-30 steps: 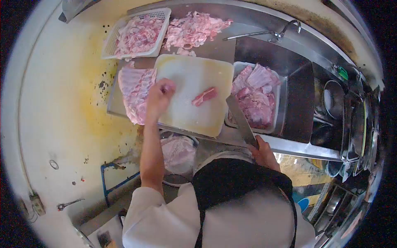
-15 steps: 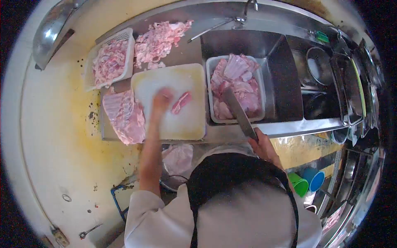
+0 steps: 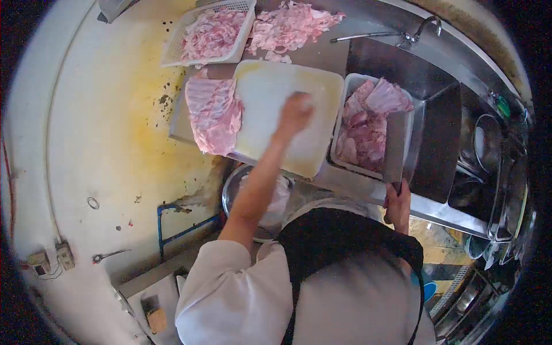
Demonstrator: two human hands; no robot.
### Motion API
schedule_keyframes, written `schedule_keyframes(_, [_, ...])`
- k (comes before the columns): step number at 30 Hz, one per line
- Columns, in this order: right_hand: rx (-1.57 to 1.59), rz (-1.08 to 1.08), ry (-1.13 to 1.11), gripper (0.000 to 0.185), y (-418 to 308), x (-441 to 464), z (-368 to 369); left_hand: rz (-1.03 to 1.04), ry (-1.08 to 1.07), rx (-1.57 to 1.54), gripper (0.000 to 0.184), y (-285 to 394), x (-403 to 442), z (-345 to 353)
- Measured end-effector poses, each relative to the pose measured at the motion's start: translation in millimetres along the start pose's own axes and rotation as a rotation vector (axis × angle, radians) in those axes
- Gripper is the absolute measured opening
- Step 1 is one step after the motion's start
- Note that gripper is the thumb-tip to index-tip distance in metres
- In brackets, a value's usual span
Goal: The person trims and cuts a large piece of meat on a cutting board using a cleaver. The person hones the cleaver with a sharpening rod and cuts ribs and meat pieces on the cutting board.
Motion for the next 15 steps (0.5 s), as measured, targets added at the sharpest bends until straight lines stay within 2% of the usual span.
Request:
schedule_keyframes(2, [0.021,-0.023,-0.035,0.023,-2.0,1.1,6.7,-0.024,0.213,0.156,0.023,-68.4,-20.9,-65.0])
schedule_keyframes(3, [0.048,-0.03,-0.059,0.022,0.7,2.5,11.8,0.138,0.023,0.403,0.02,-87.3,-22.6,-92.2])
schedule_keyframes(5, [0.068,-0.063,-0.118,0.025,9.2,5.7,25.5,-0.229,0.083,0.496,0.023,-138.8,-46.2,-131.3])
schedule_keyframes(8, [-0.008,-0.158,-0.201,0.035,20.7,9.5,53.3,-0.325,0.124,0.61,0.027,-142.6,-83.7,-133.2])
schedule_keyframes(12, [-0.262,-0.297,-0.283,0.046,31.6,31.8,94.2,-0.329,-0.012,0.188,0.027,-111.9,-71.5,-106.0])
schedule_keyframes(15, [-0.325,-0.248,-0.337,0.05,14.1,40.4,103.4,-0.317,-0.064,-0.073,0.023,-62.2,-45.2,-71.5])
Point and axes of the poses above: each hand's wrist, its own x-axis towards the middle knuckle, its own z-axis out of the palm, y = z × x, the point moved 9 cm from there along x, towards the middle knuckle, and after that the axes turned 9 degrees about x, right-handed, at the moved point
